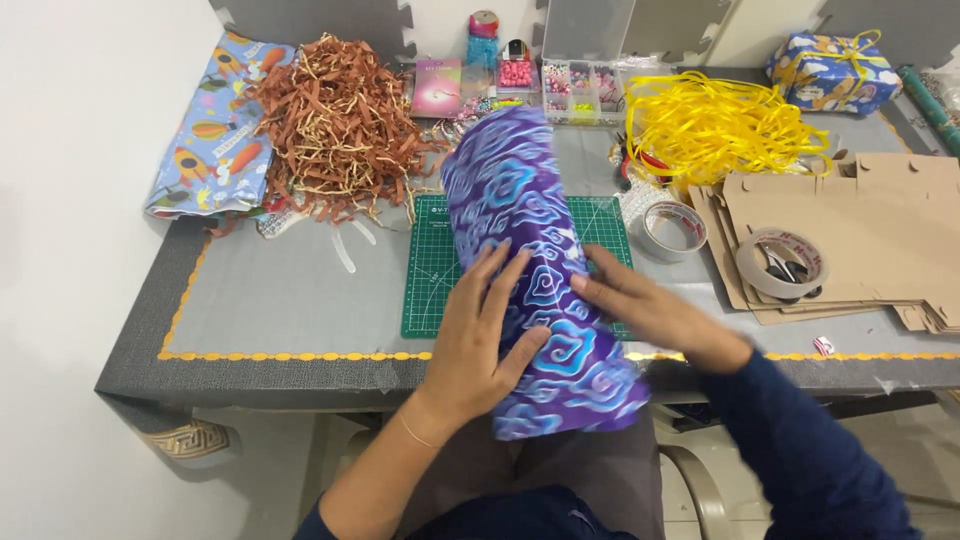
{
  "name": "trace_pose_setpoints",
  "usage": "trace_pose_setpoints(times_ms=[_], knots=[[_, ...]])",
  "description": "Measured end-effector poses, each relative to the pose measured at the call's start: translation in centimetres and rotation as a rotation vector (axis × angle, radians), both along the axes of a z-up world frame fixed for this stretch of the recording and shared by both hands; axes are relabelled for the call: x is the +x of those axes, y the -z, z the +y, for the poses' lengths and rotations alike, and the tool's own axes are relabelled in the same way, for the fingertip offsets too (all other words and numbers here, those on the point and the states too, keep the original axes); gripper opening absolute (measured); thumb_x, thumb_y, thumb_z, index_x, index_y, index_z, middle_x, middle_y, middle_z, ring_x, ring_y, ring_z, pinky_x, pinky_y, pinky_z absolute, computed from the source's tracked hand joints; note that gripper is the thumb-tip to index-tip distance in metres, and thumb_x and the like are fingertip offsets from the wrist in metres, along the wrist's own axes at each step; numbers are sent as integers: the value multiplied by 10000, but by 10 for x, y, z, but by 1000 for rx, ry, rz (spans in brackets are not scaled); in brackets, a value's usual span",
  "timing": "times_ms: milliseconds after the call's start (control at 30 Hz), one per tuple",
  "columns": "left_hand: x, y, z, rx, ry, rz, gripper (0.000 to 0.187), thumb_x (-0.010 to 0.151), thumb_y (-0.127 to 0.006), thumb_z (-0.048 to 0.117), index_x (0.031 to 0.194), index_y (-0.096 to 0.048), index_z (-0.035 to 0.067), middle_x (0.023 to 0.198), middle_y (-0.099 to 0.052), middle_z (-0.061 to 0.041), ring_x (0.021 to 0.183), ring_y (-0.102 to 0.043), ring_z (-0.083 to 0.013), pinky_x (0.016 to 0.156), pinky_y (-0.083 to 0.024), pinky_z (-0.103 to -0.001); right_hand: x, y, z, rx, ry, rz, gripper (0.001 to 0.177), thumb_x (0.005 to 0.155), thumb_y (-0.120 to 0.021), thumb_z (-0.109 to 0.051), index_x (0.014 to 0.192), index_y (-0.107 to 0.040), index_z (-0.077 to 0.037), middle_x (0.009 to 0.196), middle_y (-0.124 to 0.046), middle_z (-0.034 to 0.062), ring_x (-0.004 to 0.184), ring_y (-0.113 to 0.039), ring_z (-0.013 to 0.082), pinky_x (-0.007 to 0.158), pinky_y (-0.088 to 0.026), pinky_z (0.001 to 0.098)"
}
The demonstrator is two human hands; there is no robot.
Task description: Wrapping a small rectangular box with blue patterned paper using double-sided tape and scissors.
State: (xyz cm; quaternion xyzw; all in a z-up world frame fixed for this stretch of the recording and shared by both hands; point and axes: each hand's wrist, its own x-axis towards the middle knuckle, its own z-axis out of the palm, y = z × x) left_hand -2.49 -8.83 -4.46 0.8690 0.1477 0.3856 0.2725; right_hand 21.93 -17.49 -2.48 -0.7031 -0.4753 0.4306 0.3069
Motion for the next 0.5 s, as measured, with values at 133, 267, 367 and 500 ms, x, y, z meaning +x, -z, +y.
trace_pose_setpoints(times_ms=[133,267,367,500], knots=[[-6,-26,20,128,153,89,661,998,-534,522,1559,-443,183,1558,-460,-151,1500,-363,-429,1216,-237,-601,-76,13,-19,173,167,415,753,944,-551,-463,1556,-301,-102,1286,-628,395,1156,-673,567,961,-536,669],[-17,-36,46,164,434,485,637,910,-688,347,1501,-483,224,1595,-428,-136,1506,-315,-382,1193,-121,-665,-95,69,-45,287,230,935,766,978,-612,-121,1575,-152,15,1550,-369,335,1444,-412,463,1186,-360,551],[-25,-21,59,300,404,606,871,814,-736,109,1579,-355,278,1598,-437,-64,1488,-351,-301,1189,-154,-612,-85,62,-65,213,-135,966,614,1021,-570,-155,1565,-313,-38,1474,-557,261,1343,-592,370,1148,-460,468],[-38,-15,55,490,176,544,873,799,-570,-140,1583,-354,179,1445,-587,-134,1376,-505,-322,1168,-248,-590,-86,21,-82,186,-295,372,454,971,-648,-292,1385,-628,-108,1118,-827,100,1050,-803,186,951,-609,311]])
